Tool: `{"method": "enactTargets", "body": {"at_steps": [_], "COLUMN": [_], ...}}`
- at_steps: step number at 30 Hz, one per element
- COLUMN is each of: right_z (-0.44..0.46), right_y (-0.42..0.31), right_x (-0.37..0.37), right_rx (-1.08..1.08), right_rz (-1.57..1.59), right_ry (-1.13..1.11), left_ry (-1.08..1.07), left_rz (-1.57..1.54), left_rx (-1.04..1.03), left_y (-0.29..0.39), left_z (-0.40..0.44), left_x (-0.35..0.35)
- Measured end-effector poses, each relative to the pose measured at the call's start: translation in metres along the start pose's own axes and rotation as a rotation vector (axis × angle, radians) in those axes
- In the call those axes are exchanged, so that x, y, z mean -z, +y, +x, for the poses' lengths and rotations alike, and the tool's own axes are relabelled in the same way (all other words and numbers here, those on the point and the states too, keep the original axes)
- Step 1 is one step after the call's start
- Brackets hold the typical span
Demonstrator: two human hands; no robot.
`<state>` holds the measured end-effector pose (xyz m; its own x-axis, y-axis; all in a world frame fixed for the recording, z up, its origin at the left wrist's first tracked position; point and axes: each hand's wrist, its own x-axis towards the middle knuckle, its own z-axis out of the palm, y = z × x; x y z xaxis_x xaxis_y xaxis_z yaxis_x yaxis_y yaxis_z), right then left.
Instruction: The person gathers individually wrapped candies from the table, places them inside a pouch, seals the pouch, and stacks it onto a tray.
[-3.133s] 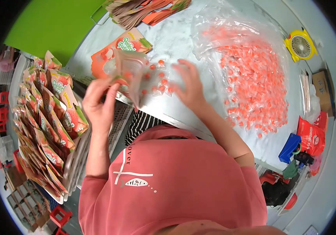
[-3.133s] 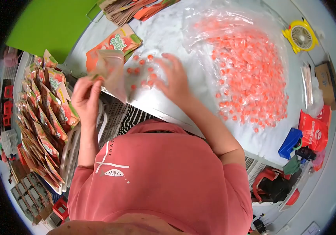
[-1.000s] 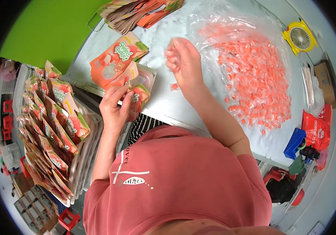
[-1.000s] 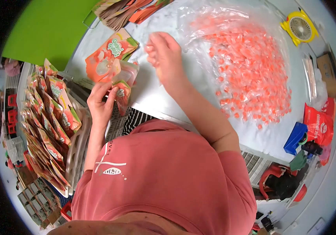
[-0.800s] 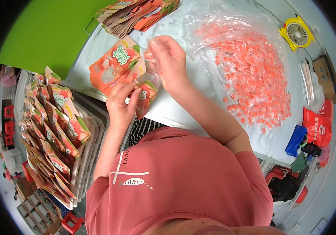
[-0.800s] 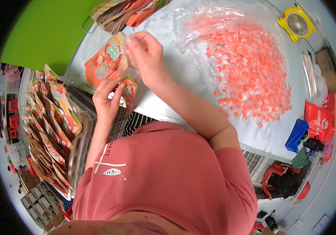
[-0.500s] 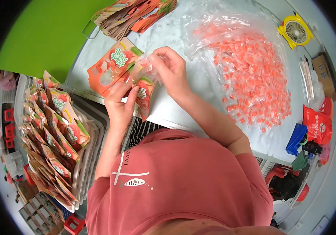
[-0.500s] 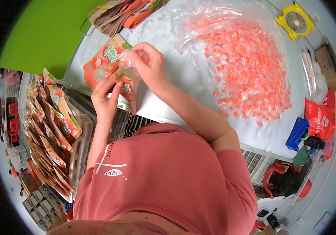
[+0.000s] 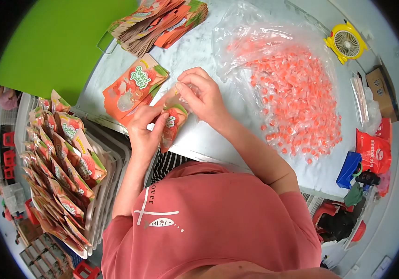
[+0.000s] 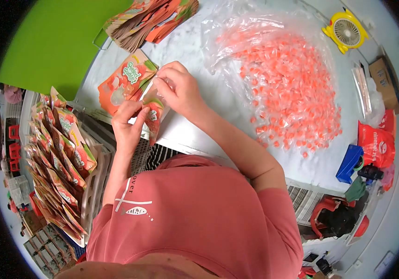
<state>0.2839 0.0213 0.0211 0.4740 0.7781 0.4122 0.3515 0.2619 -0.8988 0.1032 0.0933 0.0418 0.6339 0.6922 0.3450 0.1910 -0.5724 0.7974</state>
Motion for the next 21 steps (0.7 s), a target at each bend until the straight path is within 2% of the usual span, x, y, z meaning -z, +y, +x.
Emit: {"method": "enactTargets", "body": {"at_steps": [2,4,7,10,12,16,18,19,21], "right_z": [0.003,0.005,0.009,0.008,0.001,-0.010,-0.006,-0.006,-0.007], "right_y": [-0.009,-0.011,-0.013,-0.023,-0.025,-0.033,-0.031,-0.030,-0.030], "right_x": [-0.002,-0.005,-0.007,-0.009,-0.010,-0.011,-0.011,-0.009,0.001], "right_rx": [0.007,0.009,0.058,-0.038,0.177,0.259,0.189,0.188,0.079], "right_rz": [-0.071,-0.141,-0.187,-0.084,-0.356,-0.546,0.127,0.127,0.284], "right_ry": [0.025,0.051,-0.019,-0.131,-0.151,-0.165,-0.150,-0.152,-0.009], "left_ry": [-0.017,-0.038,-0.041,-0.031,0.003,-0.009,-0.015,-0.014,0.015], "left_rz": [0.078,0.063,0.060,0.059,-0.031,-0.090,-0.075,-0.076,-0.123], "left_rx": [-0.106,-0.059,-0.047,-0.071,-0.047,-0.015,0.000,0.002,0.007], "left_y": [0.003,0.005,0.002,-0.002,-0.004,-0.002,0.000,-0.001,-0.004], "left_z": [-0.003,-0.004,-0.007,-0.006,-0.006,-0.008,-0.009,-0.010,-0.012], "left_x": [-0.003,-0.004,-0.004,-0.002,0.001,0.004,0.003,0.004,0.007]}}
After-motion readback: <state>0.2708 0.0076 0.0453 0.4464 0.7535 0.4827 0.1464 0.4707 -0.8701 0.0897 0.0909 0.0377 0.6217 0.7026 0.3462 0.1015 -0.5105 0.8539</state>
